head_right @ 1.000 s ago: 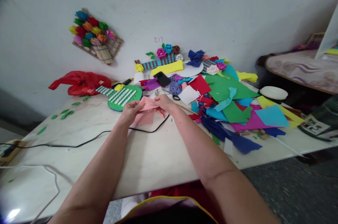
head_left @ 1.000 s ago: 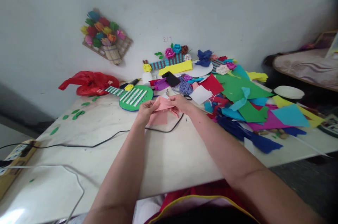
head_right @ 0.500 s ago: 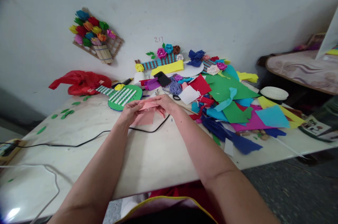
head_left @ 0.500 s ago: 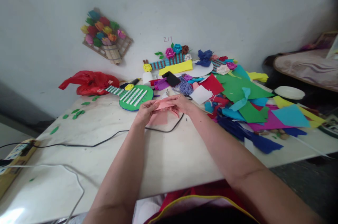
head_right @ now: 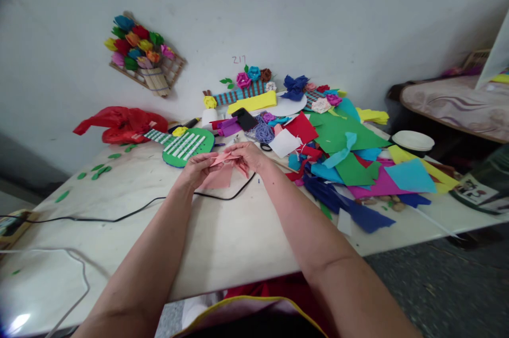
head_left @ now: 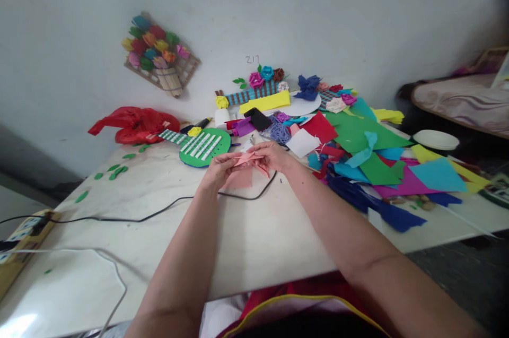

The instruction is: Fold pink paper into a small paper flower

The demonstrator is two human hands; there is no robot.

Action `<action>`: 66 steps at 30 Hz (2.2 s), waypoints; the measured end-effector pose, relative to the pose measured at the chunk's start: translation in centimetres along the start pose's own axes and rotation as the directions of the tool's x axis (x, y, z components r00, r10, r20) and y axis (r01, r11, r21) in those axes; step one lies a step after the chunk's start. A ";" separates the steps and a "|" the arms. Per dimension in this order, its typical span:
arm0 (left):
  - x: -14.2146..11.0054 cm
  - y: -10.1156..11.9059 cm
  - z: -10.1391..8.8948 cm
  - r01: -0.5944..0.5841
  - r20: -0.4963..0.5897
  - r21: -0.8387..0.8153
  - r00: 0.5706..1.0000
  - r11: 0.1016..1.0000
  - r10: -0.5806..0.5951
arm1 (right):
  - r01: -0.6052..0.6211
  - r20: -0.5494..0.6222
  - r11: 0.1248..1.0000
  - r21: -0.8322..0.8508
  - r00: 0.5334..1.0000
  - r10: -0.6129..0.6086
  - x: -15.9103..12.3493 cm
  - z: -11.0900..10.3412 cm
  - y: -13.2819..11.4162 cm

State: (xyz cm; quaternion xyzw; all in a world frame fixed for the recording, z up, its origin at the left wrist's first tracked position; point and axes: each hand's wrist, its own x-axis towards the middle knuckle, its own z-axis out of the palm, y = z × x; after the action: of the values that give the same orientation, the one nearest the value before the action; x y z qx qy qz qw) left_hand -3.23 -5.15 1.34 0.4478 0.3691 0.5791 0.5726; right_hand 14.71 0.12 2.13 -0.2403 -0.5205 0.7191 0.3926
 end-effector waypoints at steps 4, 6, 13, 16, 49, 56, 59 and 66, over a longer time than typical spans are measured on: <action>0.0 0.1 0.0 0.005 -0.009 0.007 1.000 1.000 -0.005 | 0.011 0.003 1.000 -0.021 1.000 -0.011 -0.1 0.1 -0.1; 0.0 0.1 0.0 -0.002 -0.002 0.006 1.000 1.000 0.002 | 0.026 0.018 0.999 -0.048 1.000 -0.026 -0.1 0.1 0.0; 0.2 -0.3 0.0 -0.055 -0.037 0.103 0.998 0.993 0.059 | 0.125 0.071 0.987 -0.104 0.990 -0.118 0.2 -0.4 0.5; 0.2 -0.5 0.0 -0.070 -0.019 0.153 0.997 0.986 0.074 | 0.115 0.045 0.983 -0.142 0.993 -0.110 0.3 -0.4 0.5; 0.4 -0.9 -0.6 -0.107 -0.004 0.245 0.994 0.964 0.111 | -0.047 -0.122 0.925 -0.377 0.993 0.000 -0.1 -0.8 -0.5; 0.4 -0.8 -0.6 -0.117 0.000 0.251 0.993 0.961 0.120 | -0.044 -0.084 0.867 -0.496 0.996 0.002 0.1 -1.2 -0.2; 0.4 -0.7 -0.5 -0.115 -0.007 0.248 0.993 0.962 0.120 | 0.001 -0.074 0.827 -0.562 0.996 -0.051 0.0 -1.2 -0.3; 0.0 -0.3 0.4 -0.091 0.023 0.264 0.996 0.960 0.088 | 0.035 -0.029 0.741 -0.670 0.997 -0.074 -0.2 -0.5 -0.7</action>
State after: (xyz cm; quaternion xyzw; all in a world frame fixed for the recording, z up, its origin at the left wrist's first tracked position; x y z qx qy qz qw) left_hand -2.78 -5.16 1.14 0.5396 0.4193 0.5476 0.4828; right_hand 15.41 0.29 2.62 -0.3691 -0.7397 0.4662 0.3152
